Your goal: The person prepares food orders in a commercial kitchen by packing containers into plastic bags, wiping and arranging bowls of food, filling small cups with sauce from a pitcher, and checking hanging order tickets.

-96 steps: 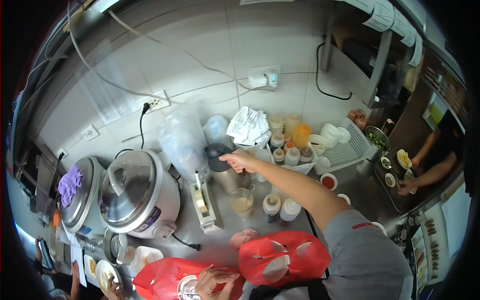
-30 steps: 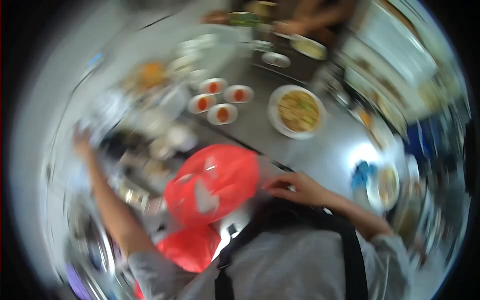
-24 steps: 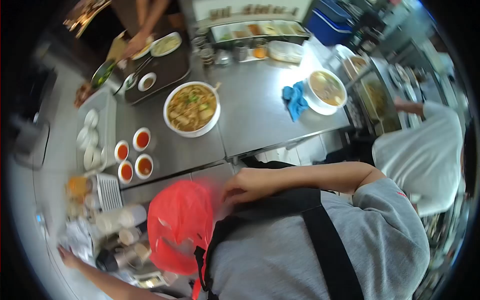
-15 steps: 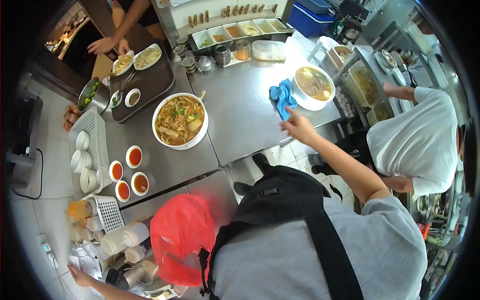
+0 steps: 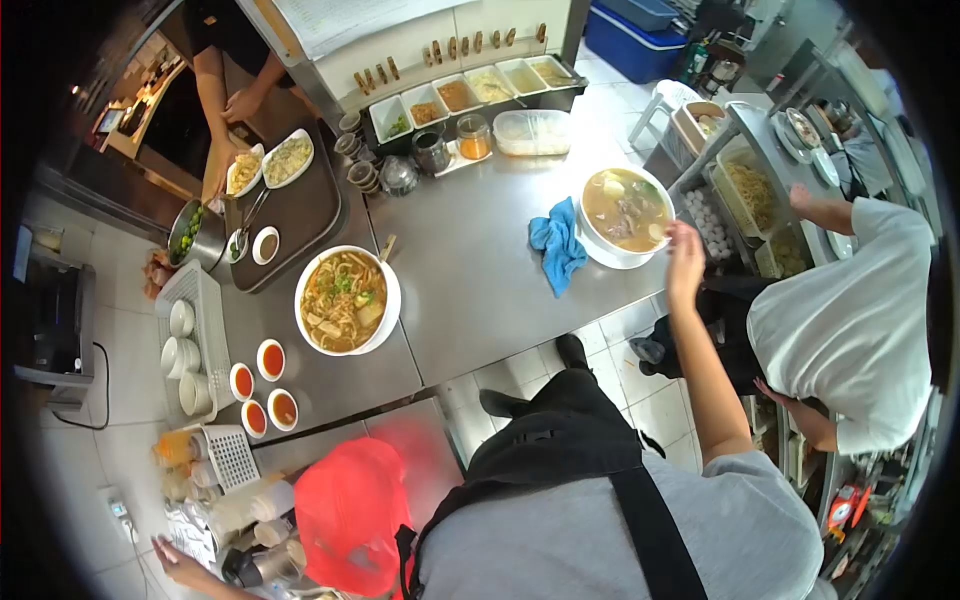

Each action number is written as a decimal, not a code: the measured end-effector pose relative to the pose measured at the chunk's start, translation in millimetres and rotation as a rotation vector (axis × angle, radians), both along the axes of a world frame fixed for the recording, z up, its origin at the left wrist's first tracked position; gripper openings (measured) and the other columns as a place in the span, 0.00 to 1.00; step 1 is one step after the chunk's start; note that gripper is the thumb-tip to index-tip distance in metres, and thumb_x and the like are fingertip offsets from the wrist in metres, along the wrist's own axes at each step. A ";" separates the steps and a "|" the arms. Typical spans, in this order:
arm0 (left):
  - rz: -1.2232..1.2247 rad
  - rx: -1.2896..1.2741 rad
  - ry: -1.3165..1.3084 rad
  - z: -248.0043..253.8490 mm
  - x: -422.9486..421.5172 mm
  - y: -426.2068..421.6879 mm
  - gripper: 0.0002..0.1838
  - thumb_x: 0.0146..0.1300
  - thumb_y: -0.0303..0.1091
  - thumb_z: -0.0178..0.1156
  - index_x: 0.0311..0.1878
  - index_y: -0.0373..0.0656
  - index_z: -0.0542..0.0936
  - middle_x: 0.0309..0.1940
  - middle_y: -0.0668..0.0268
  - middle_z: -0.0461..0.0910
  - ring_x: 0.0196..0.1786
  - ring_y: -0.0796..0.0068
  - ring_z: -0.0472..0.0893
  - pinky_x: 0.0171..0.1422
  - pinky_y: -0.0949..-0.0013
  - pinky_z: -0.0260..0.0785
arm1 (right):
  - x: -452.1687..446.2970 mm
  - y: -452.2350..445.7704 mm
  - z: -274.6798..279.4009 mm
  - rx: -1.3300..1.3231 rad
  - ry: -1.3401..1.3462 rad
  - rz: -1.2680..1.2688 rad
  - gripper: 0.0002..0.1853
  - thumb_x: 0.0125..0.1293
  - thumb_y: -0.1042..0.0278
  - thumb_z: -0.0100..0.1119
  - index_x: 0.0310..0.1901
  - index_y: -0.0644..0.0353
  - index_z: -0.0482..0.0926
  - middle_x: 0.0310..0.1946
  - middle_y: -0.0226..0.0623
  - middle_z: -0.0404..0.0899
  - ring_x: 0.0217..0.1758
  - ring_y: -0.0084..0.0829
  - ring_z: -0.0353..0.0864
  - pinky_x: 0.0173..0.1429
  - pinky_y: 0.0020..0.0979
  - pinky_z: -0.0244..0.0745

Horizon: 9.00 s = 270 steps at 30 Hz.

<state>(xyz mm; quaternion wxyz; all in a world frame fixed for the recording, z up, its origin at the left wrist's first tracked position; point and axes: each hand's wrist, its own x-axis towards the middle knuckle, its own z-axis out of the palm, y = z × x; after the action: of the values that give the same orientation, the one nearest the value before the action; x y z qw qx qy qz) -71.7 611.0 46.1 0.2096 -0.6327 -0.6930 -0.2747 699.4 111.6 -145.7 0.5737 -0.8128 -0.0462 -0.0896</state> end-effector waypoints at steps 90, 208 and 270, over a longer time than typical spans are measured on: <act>-0.330 -0.905 -1.182 -192.9 483.8 -227.5 0.17 0.71 0.40 0.47 0.52 0.38 0.75 0.36 0.55 0.80 0.39 0.68 0.82 0.43 0.70 0.76 | 133.9 137.4 -51.8 0.325 0.895 0.682 0.32 0.70 0.45 0.47 0.65 0.62 0.61 0.63 0.39 0.64 0.65 0.32 0.64 0.61 0.36 0.67; -0.577 -0.873 -0.596 -261.2 417.4 152.7 0.20 0.62 0.35 0.52 0.56 0.41 0.76 0.30 0.58 0.82 0.32 0.68 0.81 0.40 0.67 0.71 | 95.8 458.9 104.1 -0.469 0.537 1.358 0.15 0.64 0.58 0.60 0.47 0.57 0.83 0.14 0.18 0.60 0.17 0.13 0.53 0.20 0.20 0.49; -0.253 -1.398 -1.373 -266.4 451.7 90.3 0.16 0.71 0.36 0.42 0.55 0.38 0.70 0.43 0.57 0.81 0.38 0.66 0.84 0.40 0.65 0.82 | 349.4 225.0 41.3 -0.954 -0.378 0.313 0.12 0.63 0.59 0.55 0.39 0.53 0.85 0.32 0.50 0.81 0.37 0.50 0.81 0.44 0.45 0.75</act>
<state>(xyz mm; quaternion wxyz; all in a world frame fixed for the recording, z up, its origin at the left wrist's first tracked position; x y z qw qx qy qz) 380.1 701.3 -220.3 -0.6899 -0.3867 -0.5977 -0.1313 1048.8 336.6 -104.4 0.1289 -0.9363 -0.3051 -0.1168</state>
